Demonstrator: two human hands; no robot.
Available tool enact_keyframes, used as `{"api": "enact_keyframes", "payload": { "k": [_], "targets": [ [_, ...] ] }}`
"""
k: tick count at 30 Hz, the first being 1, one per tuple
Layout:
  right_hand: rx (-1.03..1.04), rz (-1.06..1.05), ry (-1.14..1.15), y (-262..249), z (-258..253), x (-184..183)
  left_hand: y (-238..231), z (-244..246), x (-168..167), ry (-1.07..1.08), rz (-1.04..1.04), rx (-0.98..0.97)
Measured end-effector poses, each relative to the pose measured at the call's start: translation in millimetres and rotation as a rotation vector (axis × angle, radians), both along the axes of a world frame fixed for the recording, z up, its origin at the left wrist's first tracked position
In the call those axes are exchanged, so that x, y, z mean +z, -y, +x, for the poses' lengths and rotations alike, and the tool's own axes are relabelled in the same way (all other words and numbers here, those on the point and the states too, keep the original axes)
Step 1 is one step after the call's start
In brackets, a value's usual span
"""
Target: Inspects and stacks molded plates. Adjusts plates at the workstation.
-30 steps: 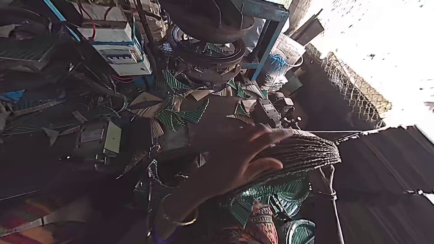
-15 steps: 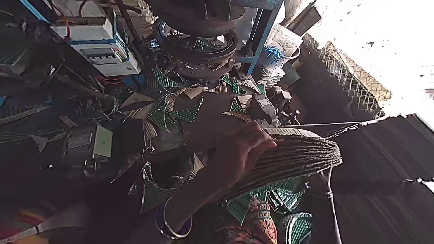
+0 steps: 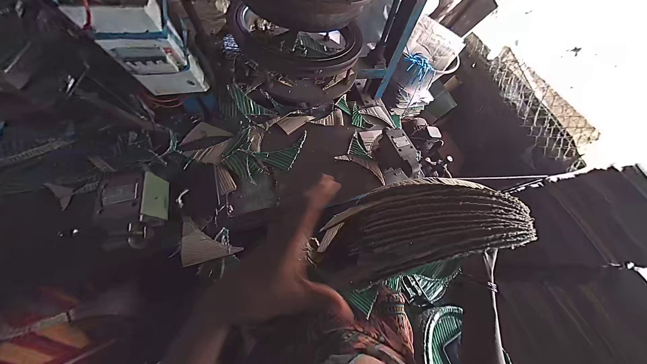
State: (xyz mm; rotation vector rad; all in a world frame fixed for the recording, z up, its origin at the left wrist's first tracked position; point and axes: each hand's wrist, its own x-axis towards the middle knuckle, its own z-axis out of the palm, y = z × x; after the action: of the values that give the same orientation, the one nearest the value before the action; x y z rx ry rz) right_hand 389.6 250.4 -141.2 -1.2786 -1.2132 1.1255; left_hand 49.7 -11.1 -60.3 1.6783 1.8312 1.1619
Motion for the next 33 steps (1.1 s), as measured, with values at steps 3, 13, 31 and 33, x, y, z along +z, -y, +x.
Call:
{"api": "enact_keyframes", "payload": {
  "k": [3,13,31,33],
  "targets": [
    [0.0,0.069,0.02,-6,5,-19,-40,63,0,-0.069,-0.116,-0.105],
    [-0.073,0.012,0.108,-15,23,-41,0,-5,-107,-0.062,-0.087,0.025],
    [0.916,0.72,0.256,25,-113,46,-12,-64,0,-0.014,0.037,-0.02],
    [0.874,0.676,0.28,30,-108,35,12,-72,-18,0.156,0.055,0.171]
  ]
}}
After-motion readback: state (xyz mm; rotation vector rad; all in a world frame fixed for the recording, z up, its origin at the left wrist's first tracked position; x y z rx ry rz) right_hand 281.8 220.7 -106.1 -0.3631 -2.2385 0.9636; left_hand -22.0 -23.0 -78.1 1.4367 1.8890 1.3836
